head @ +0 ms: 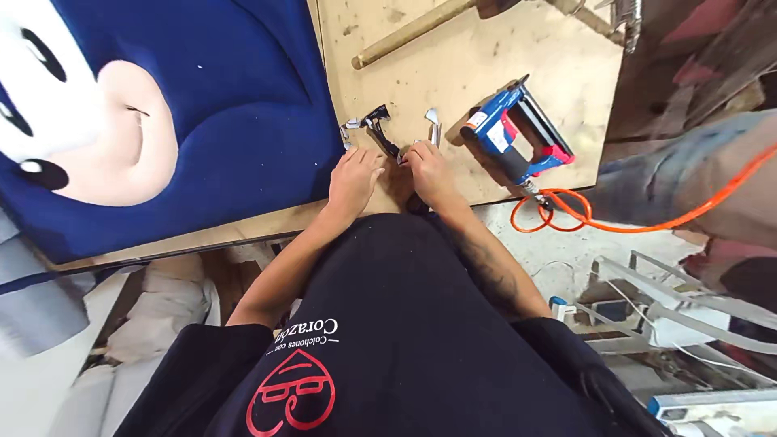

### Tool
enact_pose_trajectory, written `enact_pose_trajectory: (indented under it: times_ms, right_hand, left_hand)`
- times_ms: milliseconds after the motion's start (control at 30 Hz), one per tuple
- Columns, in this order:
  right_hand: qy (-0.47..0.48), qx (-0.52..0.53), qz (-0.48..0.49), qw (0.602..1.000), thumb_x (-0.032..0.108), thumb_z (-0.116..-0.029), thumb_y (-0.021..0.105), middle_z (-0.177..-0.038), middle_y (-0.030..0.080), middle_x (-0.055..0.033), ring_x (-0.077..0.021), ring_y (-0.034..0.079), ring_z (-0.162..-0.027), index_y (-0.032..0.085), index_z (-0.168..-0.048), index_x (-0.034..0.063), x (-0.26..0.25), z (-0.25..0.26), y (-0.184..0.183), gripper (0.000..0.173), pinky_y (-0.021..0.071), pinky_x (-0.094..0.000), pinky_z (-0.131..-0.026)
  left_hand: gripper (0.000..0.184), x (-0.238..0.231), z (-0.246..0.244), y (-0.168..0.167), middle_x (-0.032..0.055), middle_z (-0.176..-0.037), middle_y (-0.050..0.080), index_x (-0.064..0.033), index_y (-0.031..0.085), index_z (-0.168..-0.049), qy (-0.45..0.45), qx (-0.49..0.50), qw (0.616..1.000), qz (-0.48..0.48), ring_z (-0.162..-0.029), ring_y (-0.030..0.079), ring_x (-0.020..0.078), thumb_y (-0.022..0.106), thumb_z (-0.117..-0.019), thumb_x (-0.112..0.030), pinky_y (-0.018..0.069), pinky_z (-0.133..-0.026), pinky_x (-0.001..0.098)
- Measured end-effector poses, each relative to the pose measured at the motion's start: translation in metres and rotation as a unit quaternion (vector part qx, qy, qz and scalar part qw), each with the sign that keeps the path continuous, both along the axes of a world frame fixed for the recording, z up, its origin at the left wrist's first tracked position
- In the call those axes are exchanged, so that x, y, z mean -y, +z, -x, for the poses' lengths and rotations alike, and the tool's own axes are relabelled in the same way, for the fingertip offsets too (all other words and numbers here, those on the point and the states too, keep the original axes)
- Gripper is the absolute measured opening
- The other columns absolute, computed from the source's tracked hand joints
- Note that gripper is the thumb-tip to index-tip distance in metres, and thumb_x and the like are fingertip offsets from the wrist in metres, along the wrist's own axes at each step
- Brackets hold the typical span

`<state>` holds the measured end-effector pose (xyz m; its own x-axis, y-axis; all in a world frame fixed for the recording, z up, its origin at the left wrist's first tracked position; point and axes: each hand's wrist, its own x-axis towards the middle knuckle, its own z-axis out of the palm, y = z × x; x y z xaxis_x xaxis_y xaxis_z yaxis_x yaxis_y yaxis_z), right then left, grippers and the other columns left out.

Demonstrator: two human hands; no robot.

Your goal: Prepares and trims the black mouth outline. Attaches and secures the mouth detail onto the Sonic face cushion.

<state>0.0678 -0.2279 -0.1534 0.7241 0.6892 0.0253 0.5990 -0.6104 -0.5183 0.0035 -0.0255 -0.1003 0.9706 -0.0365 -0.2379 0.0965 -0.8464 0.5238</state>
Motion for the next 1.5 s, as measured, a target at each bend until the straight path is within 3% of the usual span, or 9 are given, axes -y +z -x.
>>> enact_pose_trajectory:
  times_ms: [100,200,300,467,800,933,1133,1267,1500]
  right_hand:
    - [0.004,-0.043,0.005,0.999,0.004,-0.1011,0.055,-0.111,0.068,-0.0211,-0.038,0.066,-0.111,0.069,-0.103,-0.0047,0.0,-0.002,0.001,0.016,0.0539,-0.048,-0.099]
    - [-0.008,-0.087,0.03,0.996,-0.006,-0.0945,0.055,-0.118,0.068,-0.022,-0.0378,0.066,-0.115,0.069,-0.106,-0.0066,-0.004,-0.007,0.007,0.019,0.0536,-0.0486,-0.101]
    - [-0.029,-0.098,0.005,0.995,0.006,-0.0998,0.059,-0.11,0.07,-0.0193,-0.0338,0.069,-0.106,0.071,-0.101,-0.0035,-0.003,-0.008,0.012,0.015,0.0563,-0.0456,-0.096]
    - [-0.06,-0.097,-0.054,0.992,0.013,-0.0998,0.064,-0.101,0.075,-0.0129,-0.0268,0.073,-0.098,0.077,-0.098,0.0025,0.006,-0.014,0.008,0.017,0.0575,-0.0426,-0.092]
    - [-0.041,-0.148,0.019,0.988,-0.002,-0.0884,0.064,-0.095,0.074,-0.0145,-0.0313,0.071,-0.097,0.076,-0.097,0.0017,0.001,-0.032,0.022,0.016,0.054,-0.0501,-0.094]
    - [-0.051,-0.178,0.065,0.981,0.001,-0.0847,0.068,-0.101,0.073,-0.0147,-0.0327,0.07,-0.102,0.076,-0.098,0.0022,0.003,-0.041,0.021,0.015,0.055,-0.0529,-0.094]
    - [-0.108,-0.213,0.082,0.968,0.014,-0.0932,0.066,-0.095,0.072,-0.0139,-0.0304,0.07,-0.095,0.074,-0.091,0.0037,-0.003,-0.038,0.042,0.013,0.0569,-0.0521,-0.086]
    - [-0.2,-0.194,0.014,0.96,0.02,-0.1052,0.057,-0.104,0.074,-0.0126,-0.0258,0.071,-0.101,0.074,-0.112,0.0058,0.01,-0.021,0.069,0.024,0.0564,-0.0449,-0.094]
    - [-0.401,-0.025,0.113,0.909,0.037,-0.0966,0.068,-0.139,0.061,-0.0161,-0.0344,0.055,-0.132,0.064,-0.136,0.0133,0.075,-0.007,0.062,0.046,0.0504,-0.0461,-0.107]
  left_hand:
    - [0.033,-0.007,-0.02,-0.02,0.0142,-0.138,0.062,-0.0064,0.065,-0.133,-0.174,0.102,0.979,0.013,-0.136,0.052,0.0333,0.058,-0.1011,-0.008,0.0391,-0.118,0.0482]
    - [0.026,-0.012,-0.053,-0.05,0.0166,-0.129,0.068,0.0008,0.069,-0.118,-0.284,0.135,0.944,0.096,-0.135,0.055,0.0353,0.051,-0.0994,0.004,0.0315,-0.123,0.05]
    - [0.017,-0.014,-0.071,-0.064,0.0164,-0.112,0.071,0.0018,0.074,-0.098,-0.299,0.128,0.931,0.165,-0.118,0.064,0.0328,0.057,-0.0961,0.003,0.0493,-0.107,0.0437]
    - [0.013,-0.009,-0.075,-0.065,0.0173,-0.1,0.069,0.0001,0.076,-0.091,-0.249,0.071,0.945,0.201,-0.105,0.065,0.0315,0.063,-0.0922,-0.002,0.053,-0.097,0.043]
    - [0.011,0.006,-0.066,-0.064,0.0186,-0.098,0.067,0.003,0.072,-0.087,-0.184,0.077,0.965,0.172,-0.108,0.062,0.0345,0.069,-0.0911,-0.006,0.0512,-0.099,0.0433]
    - [0.013,0.017,-0.063,-0.066,0.0175,-0.099,0.067,0.0012,0.073,-0.09,-0.143,0.088,0.973,0.156,-0.108,0.062,0.0342,0.072,-0.0903,-0.012,0.0512,-0.099,0.0442]
    - [0.022,0.031,-0.057,-0.062,0.0185,-0.116,0.068,-0.0007,0.073,-0.108,-0.097,0.048,0.988,0.109,-0.123,0.058,0.0381,0.071,-0.0931,-0.016,0.045,-0.109,0.0533]
    - [0.027,0.035,-0.057,-0.066,0.018,-0.116,0.07,-0.0035,0.075,-0.109,-0.119,0.071,0.983,0.124,-0.119,0.061,0.0384,0.062,-0.1003,-0.026,0.0424,-0.109,0.058]
    - [0.035,0.05,-0.068,-0.078,0.0126,-0.107,0.073,-0.0118,0.079,-0.105,0.018,0.122,0.984,0.129,-0.107,0.066,0.0297,0.064,-0.1005,-0.043,0.0505,-0.1,0.0497]
